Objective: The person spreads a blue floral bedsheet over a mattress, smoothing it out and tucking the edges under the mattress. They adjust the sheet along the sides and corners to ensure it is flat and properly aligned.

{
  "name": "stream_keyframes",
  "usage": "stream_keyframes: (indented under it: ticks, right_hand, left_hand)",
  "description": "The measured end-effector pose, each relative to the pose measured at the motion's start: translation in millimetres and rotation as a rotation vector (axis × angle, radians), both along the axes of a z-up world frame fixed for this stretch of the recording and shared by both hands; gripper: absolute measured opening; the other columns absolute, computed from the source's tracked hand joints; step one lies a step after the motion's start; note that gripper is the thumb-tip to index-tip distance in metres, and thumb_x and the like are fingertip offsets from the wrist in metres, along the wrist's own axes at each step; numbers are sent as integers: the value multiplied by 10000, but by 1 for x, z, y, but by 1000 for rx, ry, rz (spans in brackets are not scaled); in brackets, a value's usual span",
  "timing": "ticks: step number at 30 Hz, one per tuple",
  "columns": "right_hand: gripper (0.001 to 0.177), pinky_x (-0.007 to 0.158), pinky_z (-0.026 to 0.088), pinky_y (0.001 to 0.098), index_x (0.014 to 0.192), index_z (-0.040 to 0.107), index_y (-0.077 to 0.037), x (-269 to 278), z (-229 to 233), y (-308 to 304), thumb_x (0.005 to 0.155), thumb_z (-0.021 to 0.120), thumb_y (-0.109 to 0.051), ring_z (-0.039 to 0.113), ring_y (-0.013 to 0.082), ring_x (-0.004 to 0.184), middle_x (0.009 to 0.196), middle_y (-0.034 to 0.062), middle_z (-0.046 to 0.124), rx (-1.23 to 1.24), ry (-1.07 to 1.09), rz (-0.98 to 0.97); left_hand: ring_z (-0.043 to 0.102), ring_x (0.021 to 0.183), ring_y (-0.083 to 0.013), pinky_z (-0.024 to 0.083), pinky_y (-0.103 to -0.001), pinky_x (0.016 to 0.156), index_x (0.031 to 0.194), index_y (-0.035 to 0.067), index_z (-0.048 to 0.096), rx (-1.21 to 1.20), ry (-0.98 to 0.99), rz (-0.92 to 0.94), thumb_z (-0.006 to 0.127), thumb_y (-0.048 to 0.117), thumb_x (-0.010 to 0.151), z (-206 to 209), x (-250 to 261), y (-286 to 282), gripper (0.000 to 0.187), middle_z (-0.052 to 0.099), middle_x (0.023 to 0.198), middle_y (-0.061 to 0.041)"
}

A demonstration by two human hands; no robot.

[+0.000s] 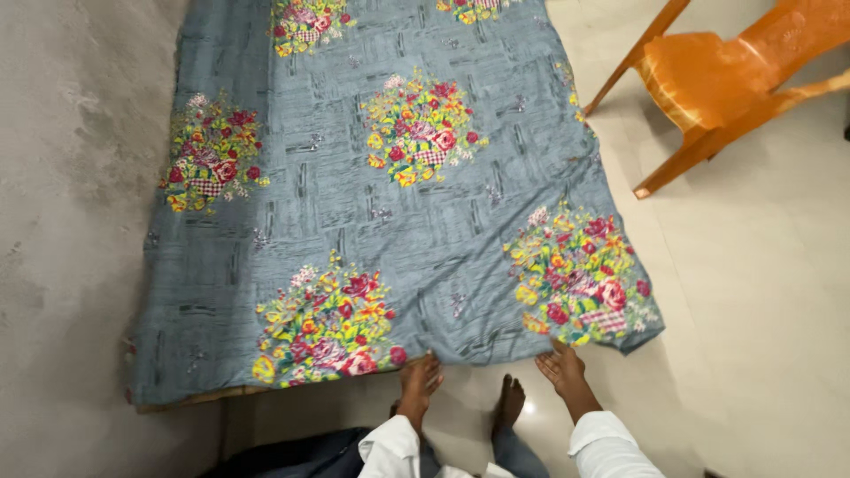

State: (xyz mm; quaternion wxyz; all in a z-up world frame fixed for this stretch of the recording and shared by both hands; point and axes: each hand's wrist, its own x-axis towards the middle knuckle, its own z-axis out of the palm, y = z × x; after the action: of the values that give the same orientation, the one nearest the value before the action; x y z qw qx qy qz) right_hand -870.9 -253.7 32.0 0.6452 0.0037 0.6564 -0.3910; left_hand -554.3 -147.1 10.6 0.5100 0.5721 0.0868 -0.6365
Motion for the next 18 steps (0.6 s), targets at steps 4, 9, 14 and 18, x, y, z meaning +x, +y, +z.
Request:
stream_keyframes:
  ticks: [4, 9, 14, 18]
  right_hand:
    - [739, 944, 612, 496, 1356, 469, 139, -25, -19, -39, 886, 856, -280, 632, 349, 979, 1187, 229, 622, 102, 73, -77]
    - [492, 1009, 468, 468, 1276, 605, -145, -30, 2, -63, 833, 780, -272, 577, 286, 1140, 1224, 126, 585, 125, -95, -44]
    - [462, 1060, 481, 422, 1239, 655, -154, -27, 27, -79, 793, 768, -103, 600, 241, 1172, 1259, 54, 626, 22, -307, -183]
    - [417, 1028, 474, 456, 1269, 615, -147, -47, 37, -82, 870, 736, -143, 614, 292, 1104, 1192, 139, 633, 3, -253, -142]
  left_hand:
    - [676, 779, -287, 564, -426, 587, 1048, 12, 632, 433, -249, 285, 852, 242, 797, 10, -40, -50, 405, 701, 954, -144]
    - [616, 596, -251, 555, -347, 400, 897, -34, 635, 497, -311, 588, 908, 237, 753, 27, -56, -59, 411, 667, 859, -181]
    - [614, 567, -192, 489, -271, 406, 910, 49, 599, 294, -247, 786, 901, 135, 758, 36, -52, -64, 348, 666, 831, -100]
    - [490, 489, -169, 389, -302, 390, 870, 100, 621, 91, -94, 784, 825, 80, 804, 21, -26, -74, 216, 595, 747, -55]
